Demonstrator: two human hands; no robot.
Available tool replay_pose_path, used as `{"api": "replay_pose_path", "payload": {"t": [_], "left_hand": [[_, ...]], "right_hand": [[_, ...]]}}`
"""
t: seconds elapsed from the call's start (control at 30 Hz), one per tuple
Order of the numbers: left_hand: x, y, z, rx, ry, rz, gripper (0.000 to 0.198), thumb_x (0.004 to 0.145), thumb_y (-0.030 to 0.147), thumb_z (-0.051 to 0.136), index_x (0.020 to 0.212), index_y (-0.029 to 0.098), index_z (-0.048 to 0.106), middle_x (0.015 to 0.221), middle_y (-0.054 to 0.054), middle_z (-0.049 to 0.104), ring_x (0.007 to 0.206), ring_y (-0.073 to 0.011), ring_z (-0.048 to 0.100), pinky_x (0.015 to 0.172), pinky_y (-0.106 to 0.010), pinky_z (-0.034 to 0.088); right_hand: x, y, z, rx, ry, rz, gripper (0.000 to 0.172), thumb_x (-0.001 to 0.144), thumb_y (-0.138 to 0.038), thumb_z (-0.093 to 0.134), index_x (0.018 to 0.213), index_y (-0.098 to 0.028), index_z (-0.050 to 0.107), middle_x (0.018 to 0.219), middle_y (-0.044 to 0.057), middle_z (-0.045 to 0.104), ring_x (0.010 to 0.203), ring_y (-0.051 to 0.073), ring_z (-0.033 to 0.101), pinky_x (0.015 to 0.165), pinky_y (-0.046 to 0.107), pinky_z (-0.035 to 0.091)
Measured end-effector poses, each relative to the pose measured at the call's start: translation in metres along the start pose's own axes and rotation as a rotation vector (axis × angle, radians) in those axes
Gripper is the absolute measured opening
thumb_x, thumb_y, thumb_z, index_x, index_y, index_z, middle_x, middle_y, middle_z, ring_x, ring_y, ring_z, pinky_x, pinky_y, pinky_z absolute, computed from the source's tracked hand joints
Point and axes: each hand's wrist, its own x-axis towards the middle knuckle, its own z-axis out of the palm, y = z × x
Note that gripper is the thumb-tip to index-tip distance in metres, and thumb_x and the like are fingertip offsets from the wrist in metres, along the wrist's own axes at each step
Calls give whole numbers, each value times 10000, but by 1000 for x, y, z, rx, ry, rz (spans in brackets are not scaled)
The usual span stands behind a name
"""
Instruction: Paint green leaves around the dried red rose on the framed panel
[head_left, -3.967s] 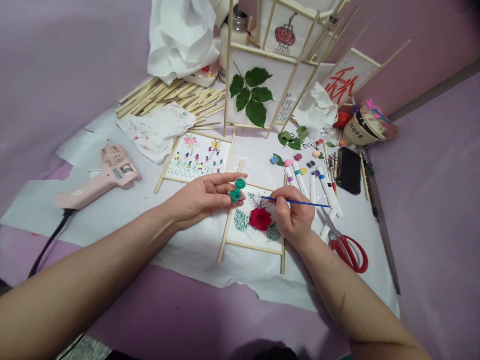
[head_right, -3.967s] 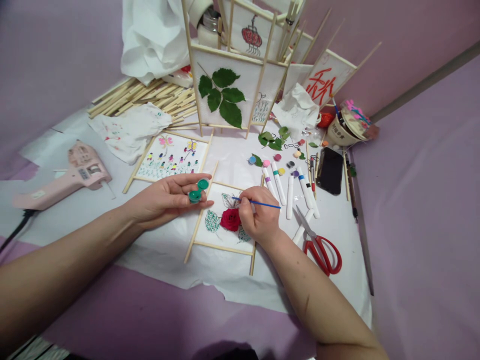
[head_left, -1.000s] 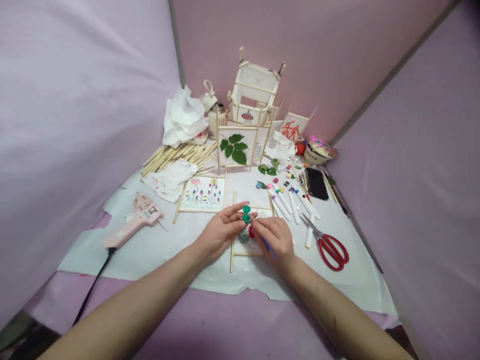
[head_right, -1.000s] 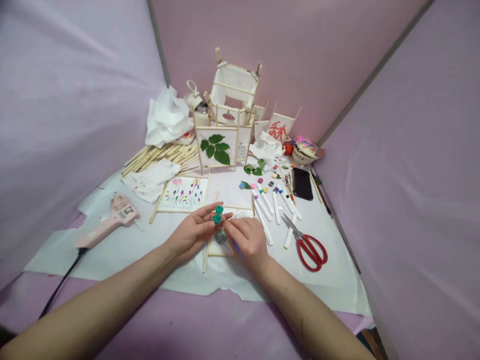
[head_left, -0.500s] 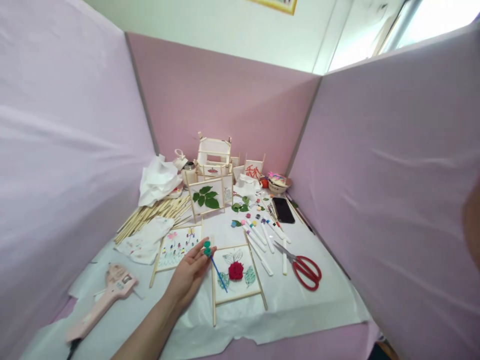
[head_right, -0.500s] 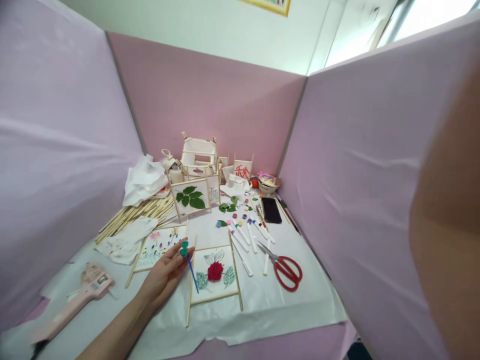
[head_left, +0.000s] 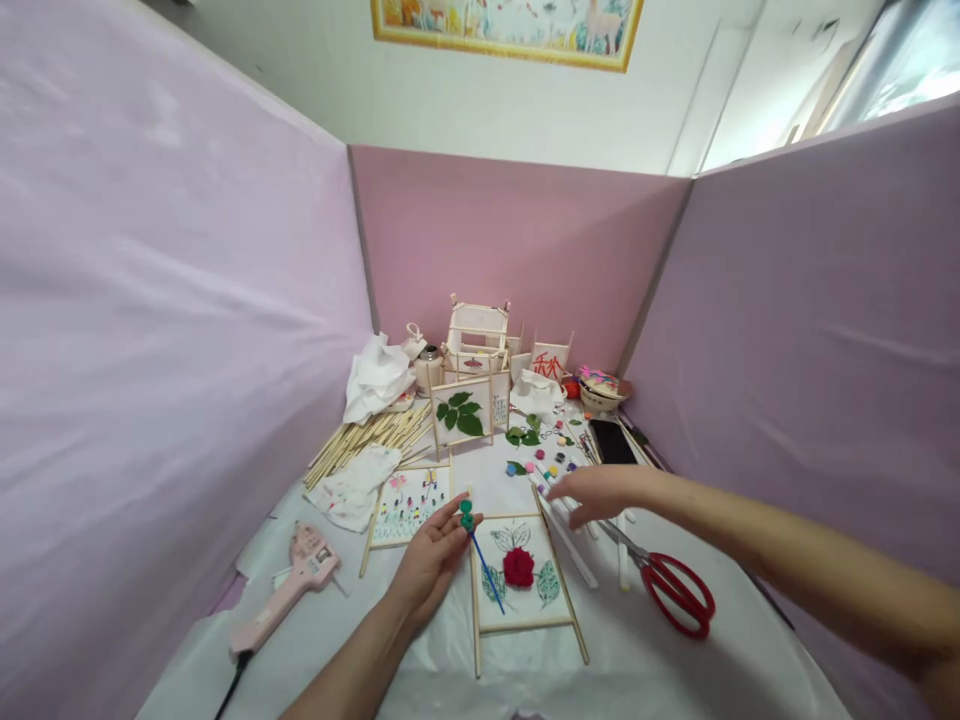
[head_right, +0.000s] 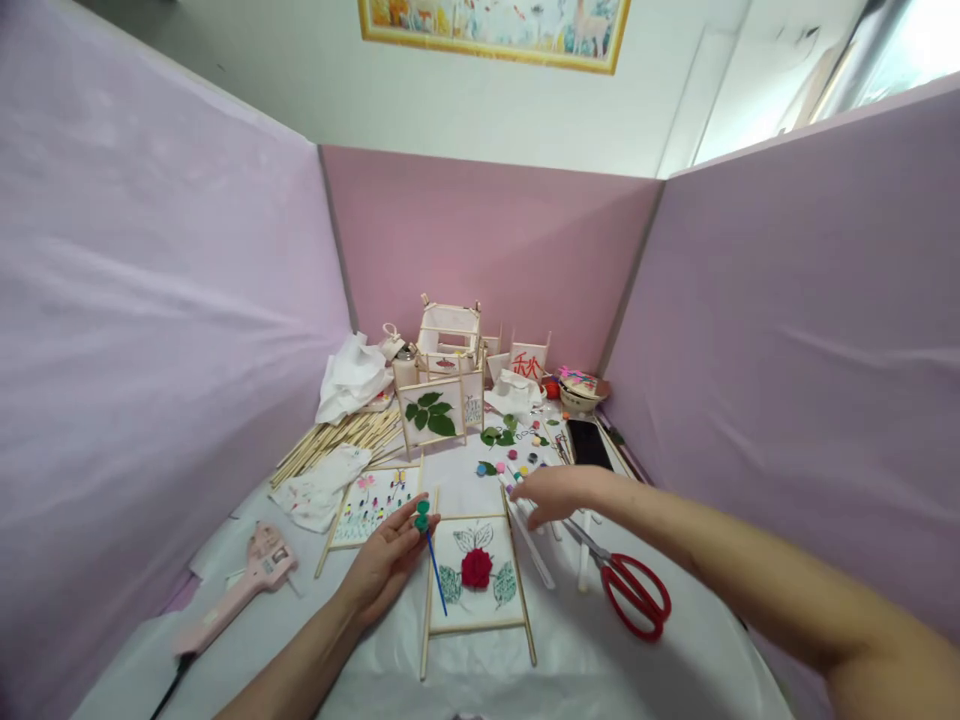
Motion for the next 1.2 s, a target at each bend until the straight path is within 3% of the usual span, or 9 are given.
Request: {"api": "replay_pose_path", "payload": {"t": [0.1, 0.2, 0.3, 0.47, 0.63, 0.77, 0.9, 1.03, 1.2], "left_hand": [[1, -4, 0, 6, -2, -24, 572, 627, 173, 984, 1167, 193, 798, 1018, -71, 820, 987, -160, 768, 1018, -254, 507], [0, -7, 1, 3, -5, -43, 557, 618, 168, 987, 1145, 197, 810, 988, -63, 817, 983, -159, 763, 998, -248, 504], [-3, -6, 4, 1, -7, -50, 539, 618, 161, 984, 1128, 205, 817, 958, -52, 810, 1007, -172, 759, 972, -249, 506], [-6, -5, 7, 2, -13, -75, 567, 610, 117, 971, 1149, 187, 808, 956, -64, 801, 1018, -203, 762, 938, -266, 510], [-5, -6, 6, -11, -29, -97, 567, 599, 121, 982, 1134, 189, 808, 942, -50, 800, 983, -195, 775, 978, -275, 511], [-5, -6, 5, 1, -60, -107, 539, 646, 160, 964, 1158, 208, 801, 926, -47, 789, 1102, -296, 766, 1026, -405, 536], [-4, -7, 4, 14, -47, -114, 519, 669, 155, 944, 1163, 224, 802, 990, -63, 802, 1205, -344, 728, 1111, -516, 492], [-1, -7, 1, 15, -30, -95, 517, 665, 158, 948, 1157, 244, 814, 959, -43, 811, 1142, -286, 756, 1202, -522, 414], [2, -6, -3, 22, -18, -110, 510, 661, 183, 952, 1149, 256, 822, 927, -30, 809, 1124, -281, 763, 1230, -530, 382]], "right_hand": [[-6, -20, 34, 70, 203, -27, 286, 954, -190, 651, 1236, -225, 678, 1138, 91, 778, 998, 220, 736, 855, 350, 569], [-10, -51, 77, 54, 491, -247, 322, 971, -147, 595, 1283, -221, 631, 1009, 76, 785, 890, 201, 714, 788, 330, 518], [-5, -78, 110, -14, 662, -425, 316, 1002, -142, 539, 1305, -205, 601, 858, 34, 745, 744, 168, 648, 681, 308, 438], [6, -99, 128, -56, 790, -493, 241, 990, -140, 557, 1213, -182, 639, 726, -2, 657, 653, 158, 557, 613, 324, 359], [7, -104, 127, -57, 775, -515, 176, 991, -149, 545, 1097, -171, 684, 689, 5, 624, 648, 168, 534, 592, 342, 354], [1, -97, 119, -8, 790, -470, 259, 995, -127, 537, 1218, -134, 671, 740, 38, 688, 680, 186, 581, 586, 347, 387], [-11, -70, 101, 273, 865, -335, 316, 1022, -164, 546, 1321, -163, 649, 906, 77, 764, 801, 193, 676, 684, 339, 507], [-10, -45, 92, 715, 958, -33, 207, 1045, -274, 554, 1069, -222, 753, 800, 23, 738, 713, 157, 681, 644, 307, 533], [4, -41, 106, 1030, 999, 199, 333, 1055, -436, 522, 882, -201, 684, 697, 8, 696, 575, 132, 635, 542, 282, 508]]}}
